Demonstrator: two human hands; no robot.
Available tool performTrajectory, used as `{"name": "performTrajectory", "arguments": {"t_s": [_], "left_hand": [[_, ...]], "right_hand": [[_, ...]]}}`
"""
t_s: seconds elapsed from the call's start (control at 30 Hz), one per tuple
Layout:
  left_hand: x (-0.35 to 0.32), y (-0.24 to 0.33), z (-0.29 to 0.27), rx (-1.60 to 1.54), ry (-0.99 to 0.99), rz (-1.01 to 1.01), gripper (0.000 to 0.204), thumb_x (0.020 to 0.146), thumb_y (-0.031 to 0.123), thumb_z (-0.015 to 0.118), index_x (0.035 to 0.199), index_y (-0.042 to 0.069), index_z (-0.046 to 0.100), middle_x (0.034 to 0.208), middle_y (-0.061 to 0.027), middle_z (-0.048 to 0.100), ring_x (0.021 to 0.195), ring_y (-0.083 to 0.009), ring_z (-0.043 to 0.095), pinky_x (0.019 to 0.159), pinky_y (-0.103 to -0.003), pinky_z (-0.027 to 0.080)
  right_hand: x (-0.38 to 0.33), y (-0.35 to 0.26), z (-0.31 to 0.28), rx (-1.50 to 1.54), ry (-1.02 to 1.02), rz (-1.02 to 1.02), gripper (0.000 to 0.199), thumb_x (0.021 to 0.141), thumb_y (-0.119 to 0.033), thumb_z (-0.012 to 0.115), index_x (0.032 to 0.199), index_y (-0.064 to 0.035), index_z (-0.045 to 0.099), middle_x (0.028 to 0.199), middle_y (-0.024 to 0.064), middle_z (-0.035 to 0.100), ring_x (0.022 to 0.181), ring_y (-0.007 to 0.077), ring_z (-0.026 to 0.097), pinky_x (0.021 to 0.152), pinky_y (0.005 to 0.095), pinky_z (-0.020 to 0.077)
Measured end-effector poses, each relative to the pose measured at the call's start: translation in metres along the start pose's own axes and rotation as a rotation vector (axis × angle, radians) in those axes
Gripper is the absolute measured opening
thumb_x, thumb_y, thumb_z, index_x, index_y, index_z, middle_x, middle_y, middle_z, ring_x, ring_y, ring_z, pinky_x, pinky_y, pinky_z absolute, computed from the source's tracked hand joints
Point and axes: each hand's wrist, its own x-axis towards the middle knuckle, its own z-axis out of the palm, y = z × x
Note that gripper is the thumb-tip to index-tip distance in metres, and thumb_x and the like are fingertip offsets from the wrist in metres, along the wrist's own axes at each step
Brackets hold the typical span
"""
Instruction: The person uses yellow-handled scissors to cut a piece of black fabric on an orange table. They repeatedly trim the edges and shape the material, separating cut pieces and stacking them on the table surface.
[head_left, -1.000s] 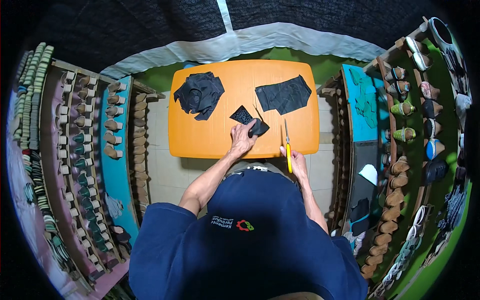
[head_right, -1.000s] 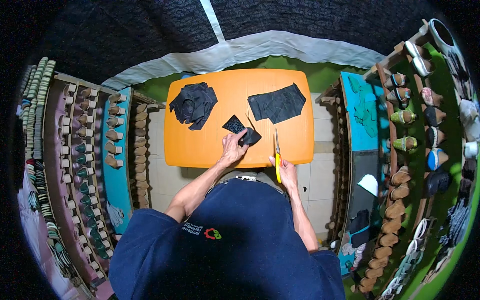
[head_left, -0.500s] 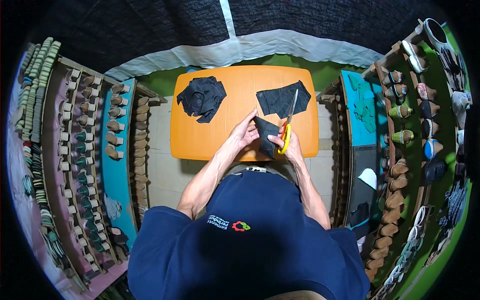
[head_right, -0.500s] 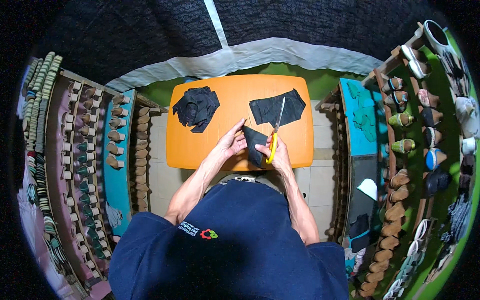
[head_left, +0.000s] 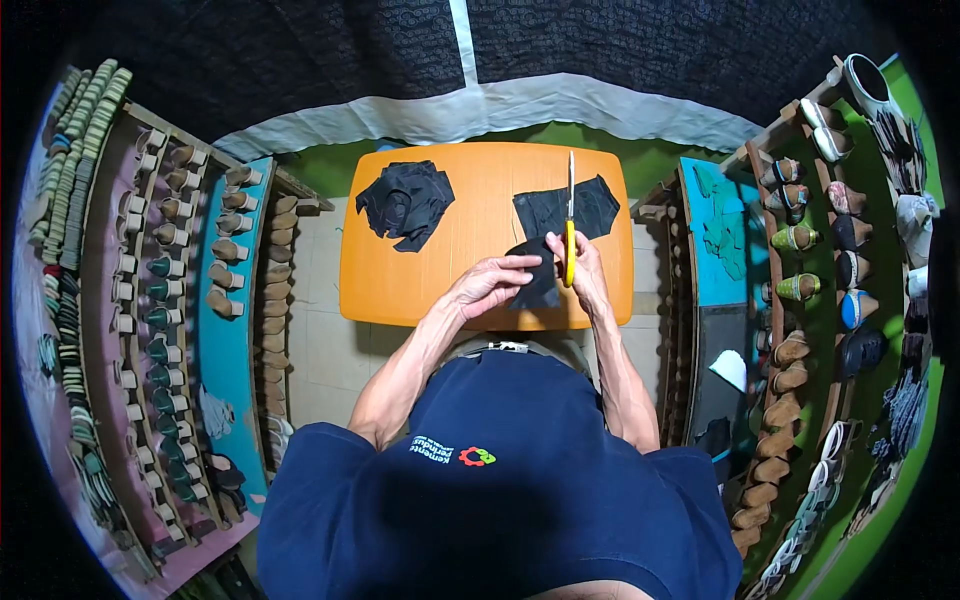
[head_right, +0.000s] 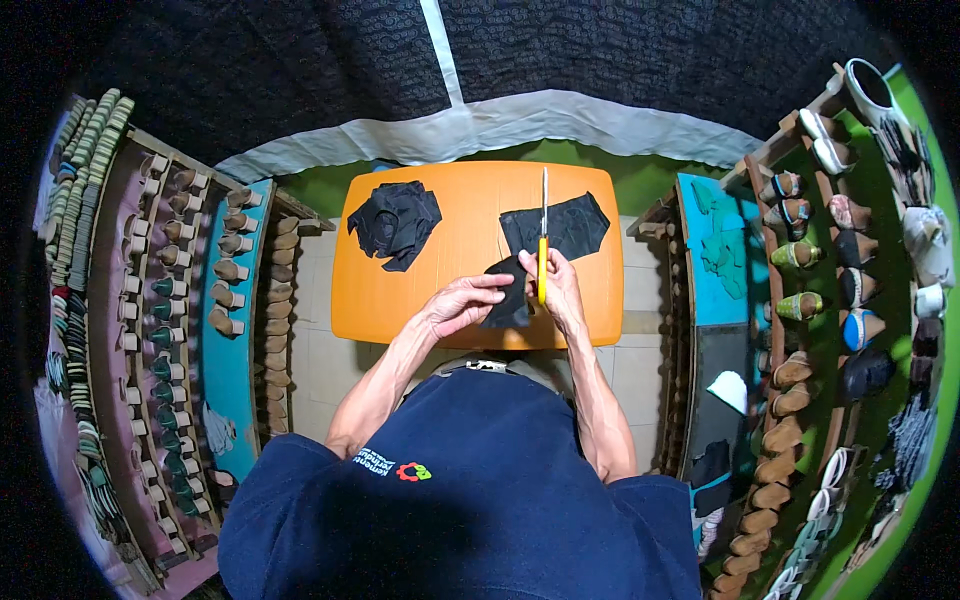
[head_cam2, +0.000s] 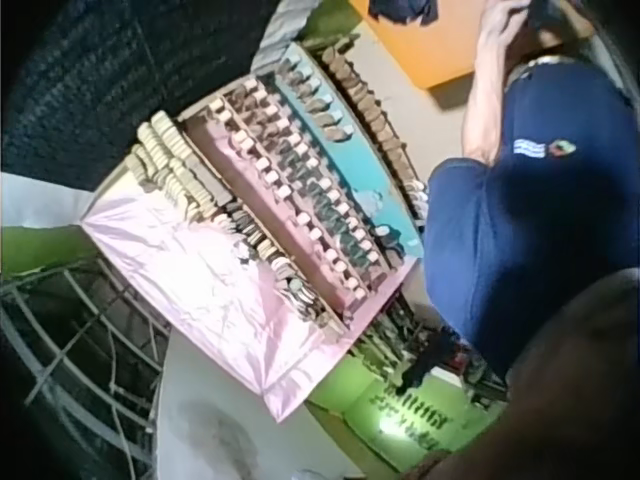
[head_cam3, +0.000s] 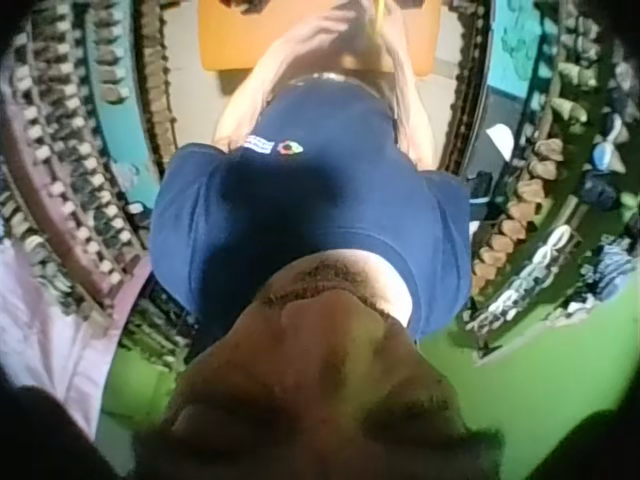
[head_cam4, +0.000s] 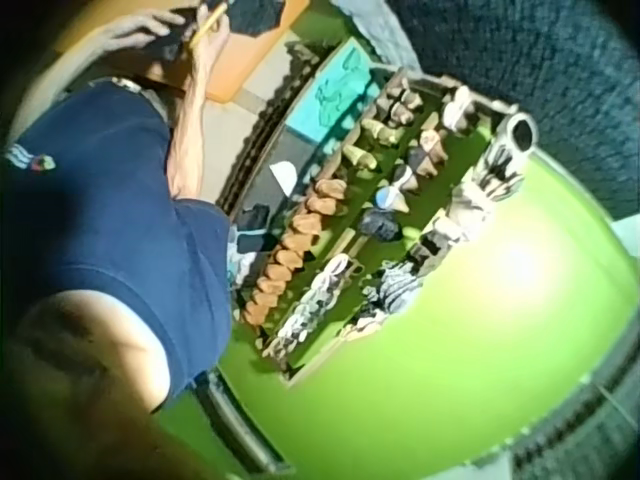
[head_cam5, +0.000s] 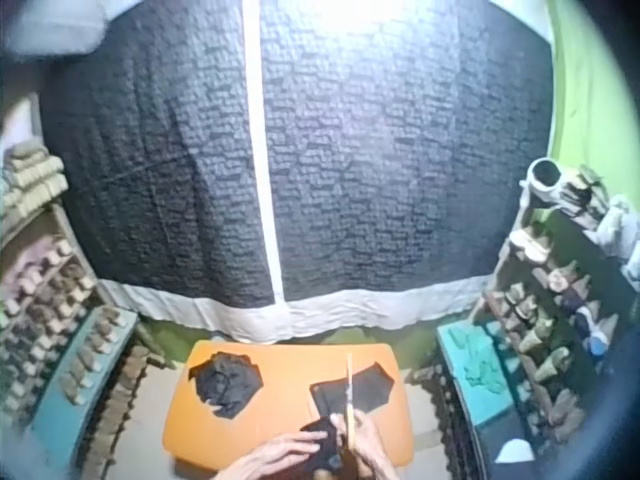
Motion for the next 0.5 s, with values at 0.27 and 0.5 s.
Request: {"name": "performTrajectory", "arguments": {"t_s": [0.27, 0.5], "left_hand": [[0.059, 0.020, 0.001, -0.415, 0.263, 0.769, 0.052, 0.091, -0.001, 0.067, 0.140, 0.007, 0.054, 0.094, 0.0059, 0.060, 0.086, -0.0025, 0.059, 0.075, -0.018, 0.049], [0.068, 0.030, 0.029, -0.412, 0.183, 0.861, 0.049, 0.093, -0.001, 0.064, 0.140, 0.006, 0.053, 0.103, 0.0034, 0.063, 0.090, -0.0035, 0.061, 0.083, -0.019, 0.054]], "right_hand": [[-0.032, 0.057, -0.007, 0.039, -0.071, 0.120, 0.042, 0.099, -0.047, 0.055, 0.091, -0.0062, 0.055, 0.067, -0.0012, 0.048, 0.052, 0.0111, 0.054, 0.048, 0.0259, 0.0457], [-0.051, 0.064, 0.022, -0.259, -0.273, -0.047, 0.048, 0.101, -0.049, 0.050, 0.104, -0.0016, 0.060, 0.077, 0.0083, 0.061, 0.067, 0.0168, 0.064, 0.062, 0.0317, 0.0525]]}}
